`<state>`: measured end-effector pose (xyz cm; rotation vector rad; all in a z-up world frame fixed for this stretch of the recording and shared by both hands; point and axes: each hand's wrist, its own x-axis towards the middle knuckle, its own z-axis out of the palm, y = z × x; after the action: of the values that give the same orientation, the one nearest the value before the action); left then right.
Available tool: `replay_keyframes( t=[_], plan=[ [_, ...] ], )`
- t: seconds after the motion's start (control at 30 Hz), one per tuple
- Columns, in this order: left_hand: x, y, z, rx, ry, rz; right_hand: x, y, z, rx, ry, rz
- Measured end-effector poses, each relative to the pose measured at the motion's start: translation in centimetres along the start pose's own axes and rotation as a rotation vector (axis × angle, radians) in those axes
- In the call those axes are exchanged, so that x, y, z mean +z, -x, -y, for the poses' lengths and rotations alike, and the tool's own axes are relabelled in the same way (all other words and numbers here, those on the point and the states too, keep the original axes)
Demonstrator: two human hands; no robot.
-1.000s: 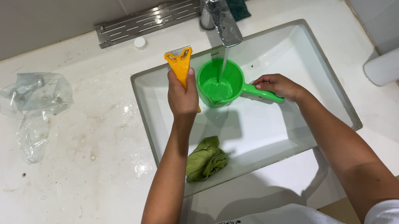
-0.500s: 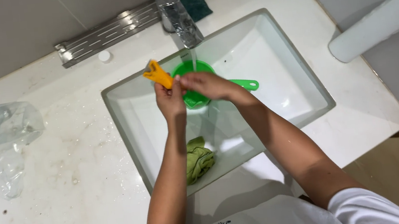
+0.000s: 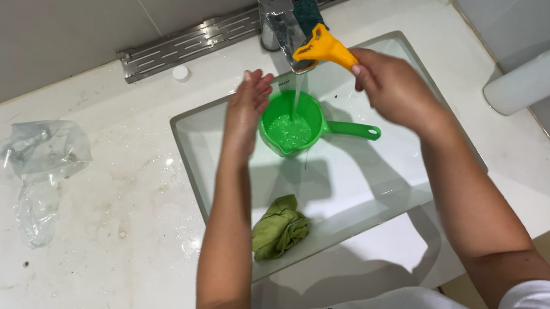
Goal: Clean the sink, faucet, and accessories using a sponge and cleaning liquid.
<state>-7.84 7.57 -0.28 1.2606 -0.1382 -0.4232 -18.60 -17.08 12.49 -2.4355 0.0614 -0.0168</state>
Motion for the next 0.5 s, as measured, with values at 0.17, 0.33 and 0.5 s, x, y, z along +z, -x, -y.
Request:
replay_keyframes(
  t=[0.17, 0.33, 0.5],
  plan=[
    [4.2, -1.2, 0.4, -0.019, 0.060, 0.023, 2.5, -1.8, 3.9, -0.136, 0.439, -0.076],
    [5.1, -1.5, 1.6, -0.058, 0.286, -0.050, 5.1, -7.9, 1.2, -0.241, 0.450, -0.252],
    [2.3, -2.2, 2.9, -0.057, 0.251, -0.156, 0.5, -2.8, 6.4, -0.047, 0.560, 0.027]
  ],
)
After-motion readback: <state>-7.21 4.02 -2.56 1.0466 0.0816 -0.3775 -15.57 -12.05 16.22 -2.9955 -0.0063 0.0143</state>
